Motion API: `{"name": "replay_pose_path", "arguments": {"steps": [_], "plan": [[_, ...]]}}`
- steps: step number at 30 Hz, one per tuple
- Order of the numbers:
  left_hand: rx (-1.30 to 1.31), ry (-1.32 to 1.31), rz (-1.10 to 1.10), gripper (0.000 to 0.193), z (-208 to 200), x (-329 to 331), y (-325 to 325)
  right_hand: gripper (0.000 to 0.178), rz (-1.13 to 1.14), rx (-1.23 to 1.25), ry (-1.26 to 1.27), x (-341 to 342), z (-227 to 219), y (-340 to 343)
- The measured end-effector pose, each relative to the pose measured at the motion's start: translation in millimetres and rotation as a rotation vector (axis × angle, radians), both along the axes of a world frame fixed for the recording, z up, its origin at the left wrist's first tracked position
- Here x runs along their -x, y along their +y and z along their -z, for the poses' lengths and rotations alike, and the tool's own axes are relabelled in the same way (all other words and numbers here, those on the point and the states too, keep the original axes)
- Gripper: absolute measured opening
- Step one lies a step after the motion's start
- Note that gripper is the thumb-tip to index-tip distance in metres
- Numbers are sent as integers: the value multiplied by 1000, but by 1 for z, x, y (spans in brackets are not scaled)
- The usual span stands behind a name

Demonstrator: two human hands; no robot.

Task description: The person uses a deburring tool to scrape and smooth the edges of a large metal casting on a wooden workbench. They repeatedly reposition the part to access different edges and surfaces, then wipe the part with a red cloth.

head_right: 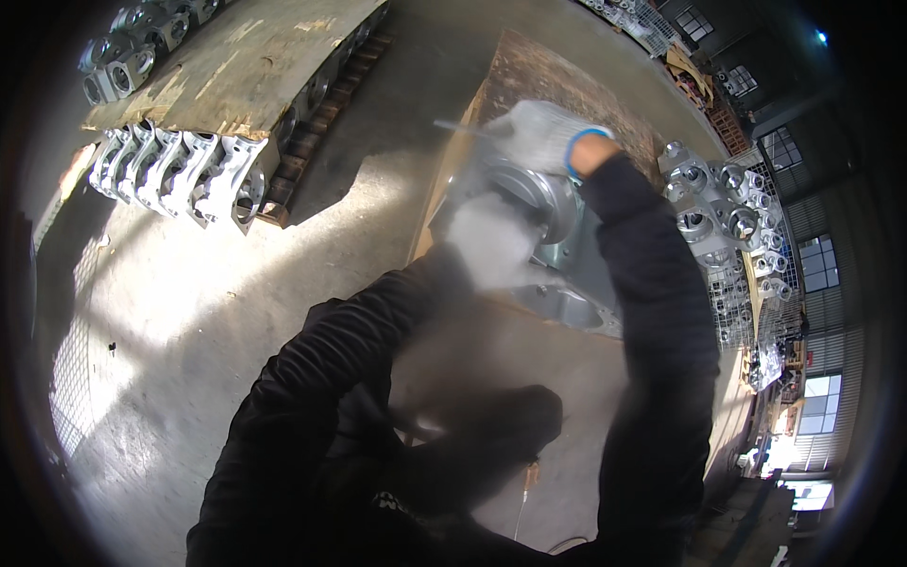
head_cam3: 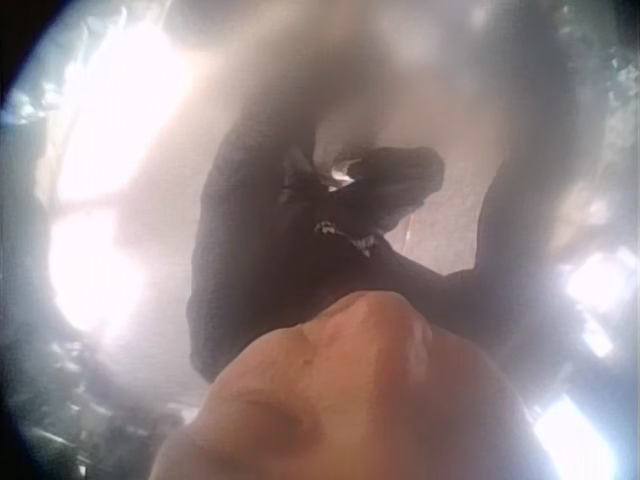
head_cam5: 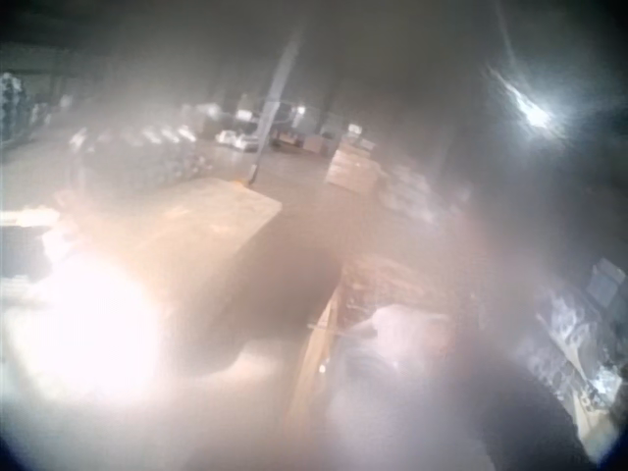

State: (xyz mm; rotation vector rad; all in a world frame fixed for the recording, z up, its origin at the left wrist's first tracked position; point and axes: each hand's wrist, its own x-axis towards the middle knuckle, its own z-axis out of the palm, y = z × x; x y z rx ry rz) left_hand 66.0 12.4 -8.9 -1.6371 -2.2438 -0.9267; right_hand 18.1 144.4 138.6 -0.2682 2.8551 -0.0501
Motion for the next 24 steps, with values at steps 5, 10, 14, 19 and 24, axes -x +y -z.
{"name": "replay_pose_path", "arguments": {"steps": [5, 10, 14, 19, 24], "plan": [[-93, 28, -21, 66, 6, 0, 1, 41, 105, -229, -8, -24, -3, -23], [-224, 39, -84, 71, 15, -1, 11, 40, 33, -213, -94, -59, -23, -40], [-370, 8, -121, 65, 14, -10, 13, 45, -65, -61, -76, -78, -30, -52], [-80, -41, -184, 61, 4, -24, 10, 45, 17, -131, -61, -86, -35, -53], [-259, -249, -117, 49, 4, -24, 27, 42, 84, -42, 40, -95, -22, -41]]}}
